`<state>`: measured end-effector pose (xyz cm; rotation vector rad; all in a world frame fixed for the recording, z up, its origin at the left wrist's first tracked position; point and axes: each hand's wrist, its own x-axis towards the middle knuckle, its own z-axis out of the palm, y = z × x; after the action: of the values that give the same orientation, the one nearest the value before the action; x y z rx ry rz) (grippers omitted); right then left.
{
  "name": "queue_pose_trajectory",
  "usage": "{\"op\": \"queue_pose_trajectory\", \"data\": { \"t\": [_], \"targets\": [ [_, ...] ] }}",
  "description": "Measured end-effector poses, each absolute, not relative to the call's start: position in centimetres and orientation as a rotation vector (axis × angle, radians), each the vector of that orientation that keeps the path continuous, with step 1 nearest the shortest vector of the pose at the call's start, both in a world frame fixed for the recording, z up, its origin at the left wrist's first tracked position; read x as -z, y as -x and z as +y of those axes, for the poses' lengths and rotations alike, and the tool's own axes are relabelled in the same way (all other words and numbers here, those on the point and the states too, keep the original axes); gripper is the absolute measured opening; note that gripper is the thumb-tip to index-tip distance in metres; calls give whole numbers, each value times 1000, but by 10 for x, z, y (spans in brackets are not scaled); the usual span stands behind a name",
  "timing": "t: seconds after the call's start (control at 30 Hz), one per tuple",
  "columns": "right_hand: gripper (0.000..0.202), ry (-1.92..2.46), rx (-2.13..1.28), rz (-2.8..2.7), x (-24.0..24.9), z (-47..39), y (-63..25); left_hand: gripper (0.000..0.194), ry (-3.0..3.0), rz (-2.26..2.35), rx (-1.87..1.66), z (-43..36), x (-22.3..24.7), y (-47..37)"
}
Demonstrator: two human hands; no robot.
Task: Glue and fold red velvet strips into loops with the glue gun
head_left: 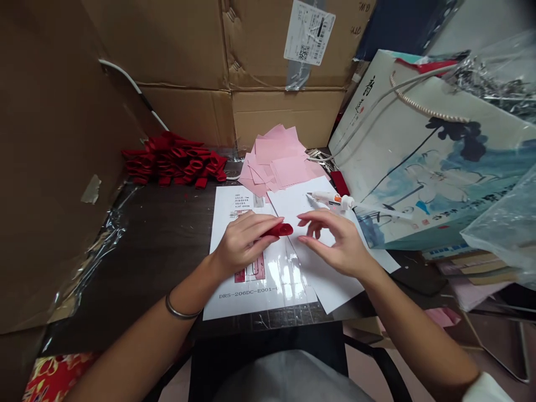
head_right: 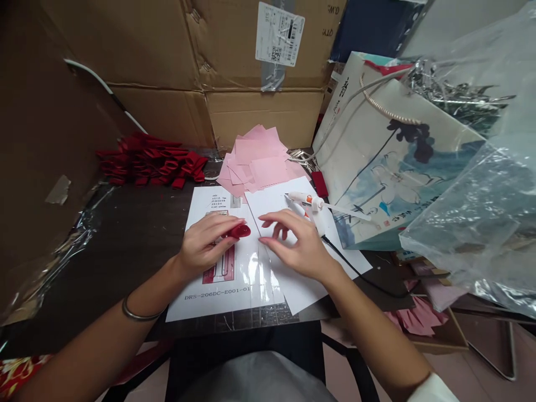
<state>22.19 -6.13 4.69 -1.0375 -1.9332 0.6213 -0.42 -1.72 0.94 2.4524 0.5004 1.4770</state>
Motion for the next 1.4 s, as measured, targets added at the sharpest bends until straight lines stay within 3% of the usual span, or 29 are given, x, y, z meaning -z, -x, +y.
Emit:
{"op": "queue_pose_trajectory", "data": {
  "t": [0.17,0.37,0.93,1.4],
  "targets": [
    [23,682,-826,-1932,-47,-25,-211,37,-2497,449,-1508,-17,-9,5],
    [29,660,-901,-1815,-34,-30,-209,36,-2515,430,-1462,-18,-9,4],
    [12,593,-606,-1821,-32,-36,-200,43,-2394,413,-1472,-19,-8,-1],
    [11,598,-514,-1842,-35,-40,-196,27,-2273,469,-1528,-25,-10,-4]
  ]
}}
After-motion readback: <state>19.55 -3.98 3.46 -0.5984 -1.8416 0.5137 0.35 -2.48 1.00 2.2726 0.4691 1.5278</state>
